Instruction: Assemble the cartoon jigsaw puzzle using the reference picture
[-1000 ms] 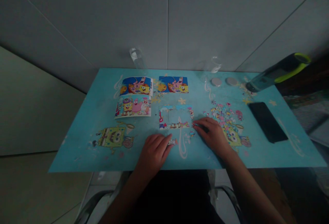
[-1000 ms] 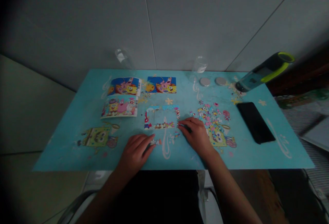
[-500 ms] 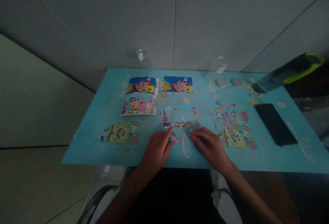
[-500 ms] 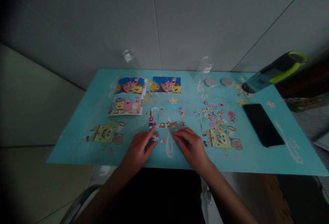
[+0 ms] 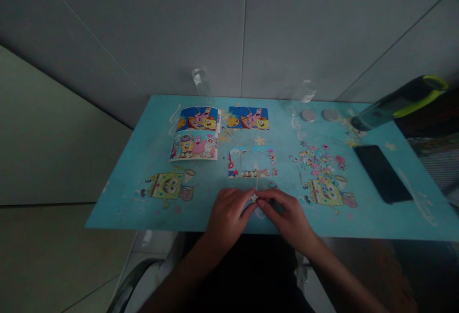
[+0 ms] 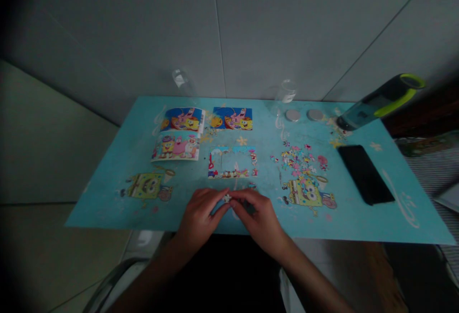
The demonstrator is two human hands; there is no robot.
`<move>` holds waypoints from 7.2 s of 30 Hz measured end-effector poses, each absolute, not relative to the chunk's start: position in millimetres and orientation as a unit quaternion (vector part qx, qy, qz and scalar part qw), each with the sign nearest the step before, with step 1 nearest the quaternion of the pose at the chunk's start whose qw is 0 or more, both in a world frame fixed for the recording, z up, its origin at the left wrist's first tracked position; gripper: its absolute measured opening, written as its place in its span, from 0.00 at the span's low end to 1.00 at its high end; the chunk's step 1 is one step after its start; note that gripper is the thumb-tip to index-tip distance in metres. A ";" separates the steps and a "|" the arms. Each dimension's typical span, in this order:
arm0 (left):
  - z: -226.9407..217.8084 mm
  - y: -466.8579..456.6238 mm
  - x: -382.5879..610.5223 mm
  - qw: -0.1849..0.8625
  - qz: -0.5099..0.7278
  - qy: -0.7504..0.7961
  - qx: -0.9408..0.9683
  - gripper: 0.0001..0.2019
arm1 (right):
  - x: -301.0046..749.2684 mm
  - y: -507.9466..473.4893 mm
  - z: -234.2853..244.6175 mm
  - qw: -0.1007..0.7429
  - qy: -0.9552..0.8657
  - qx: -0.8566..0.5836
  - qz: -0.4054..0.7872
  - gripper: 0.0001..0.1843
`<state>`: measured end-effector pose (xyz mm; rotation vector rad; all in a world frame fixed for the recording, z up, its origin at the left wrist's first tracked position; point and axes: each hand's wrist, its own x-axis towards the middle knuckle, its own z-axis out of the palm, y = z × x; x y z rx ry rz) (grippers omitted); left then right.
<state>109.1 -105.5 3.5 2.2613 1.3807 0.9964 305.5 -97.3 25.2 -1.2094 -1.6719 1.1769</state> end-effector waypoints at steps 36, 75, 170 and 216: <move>8.9 -118.0 116.1 0.151 0.303 0.485 0.806 0.10 | 314.7 -107.5 27.9 0.348 -0.645 -0.492 0.470 0.11; -7.6 -106.6 72.1 0.077 0.270 0.550 0.786 0.11 | 299.1 -79.0 11.9 0.192 -0.822 -0.502 0.188 0.09; 8.7 -31.8 145.7 0.137 0.194 0.331 0.913 0.13 | 375.0 0.9 20.9 0.354 -0.587 -0.611 0.397 0.17; 6.2 -32.7 143.8 0.119 0.201 0.336 0.912 0.15 | 380.3 -4.7 8.5 0.336 -0.643 -0.611 0.317 0.14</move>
